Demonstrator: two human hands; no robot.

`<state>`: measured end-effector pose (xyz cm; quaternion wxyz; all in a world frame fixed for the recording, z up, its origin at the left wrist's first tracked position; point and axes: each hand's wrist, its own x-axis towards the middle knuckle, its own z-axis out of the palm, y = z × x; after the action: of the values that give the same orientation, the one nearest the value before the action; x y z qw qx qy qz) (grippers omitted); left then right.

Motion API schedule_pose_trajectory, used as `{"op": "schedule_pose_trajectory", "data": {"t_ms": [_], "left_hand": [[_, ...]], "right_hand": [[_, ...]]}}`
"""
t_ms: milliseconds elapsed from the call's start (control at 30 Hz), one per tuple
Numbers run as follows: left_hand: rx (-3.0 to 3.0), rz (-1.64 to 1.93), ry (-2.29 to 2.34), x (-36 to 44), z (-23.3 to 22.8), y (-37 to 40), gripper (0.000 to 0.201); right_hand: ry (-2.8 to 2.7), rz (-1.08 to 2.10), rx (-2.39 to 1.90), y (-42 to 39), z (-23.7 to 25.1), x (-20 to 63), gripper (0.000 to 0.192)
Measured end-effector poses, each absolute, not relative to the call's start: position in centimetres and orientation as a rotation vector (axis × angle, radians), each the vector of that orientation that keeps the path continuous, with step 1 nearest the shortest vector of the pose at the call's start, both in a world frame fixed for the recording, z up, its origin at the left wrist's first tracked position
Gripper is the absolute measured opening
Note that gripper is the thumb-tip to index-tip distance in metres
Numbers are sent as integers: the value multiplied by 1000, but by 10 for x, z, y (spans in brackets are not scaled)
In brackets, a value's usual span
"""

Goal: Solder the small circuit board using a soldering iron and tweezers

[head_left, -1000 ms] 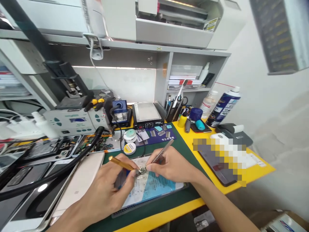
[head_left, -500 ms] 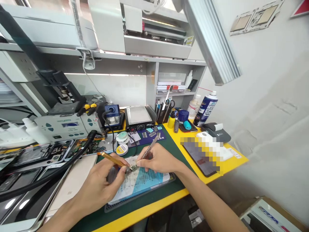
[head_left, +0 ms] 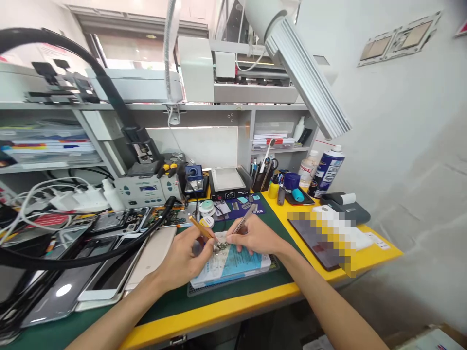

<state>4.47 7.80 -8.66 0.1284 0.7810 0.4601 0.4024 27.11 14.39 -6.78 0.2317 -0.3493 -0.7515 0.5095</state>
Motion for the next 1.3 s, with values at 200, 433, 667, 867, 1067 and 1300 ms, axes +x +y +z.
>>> {"op": "schedule_pose_trajectory", "data": {"t_ms": [200,433,667,867,1067,1300], "left_hand": [[2295,1161,1339,45,-86,77,16],[2279,1180,1311,46,-87,76,14],[2291,1216,1309,46,-89,77,12],[2287,1209,1311,46,-89,78,12],[2304,1221,1306,46,-88,78,10],[2320,1258,1290,46,-89,79,8]], "right_hand": [[-2091,1380,-972,143,-67,271,24],[-2094,1374,-994,139,-64,269,22],[-2100,1324,-995,138,-65,266,22],[-2071,1350,-987,137,-66,265,20],[-2065,1354,-974,139,-70,265,21],[-2075,1344,-984,136,-63,264,20]]}}
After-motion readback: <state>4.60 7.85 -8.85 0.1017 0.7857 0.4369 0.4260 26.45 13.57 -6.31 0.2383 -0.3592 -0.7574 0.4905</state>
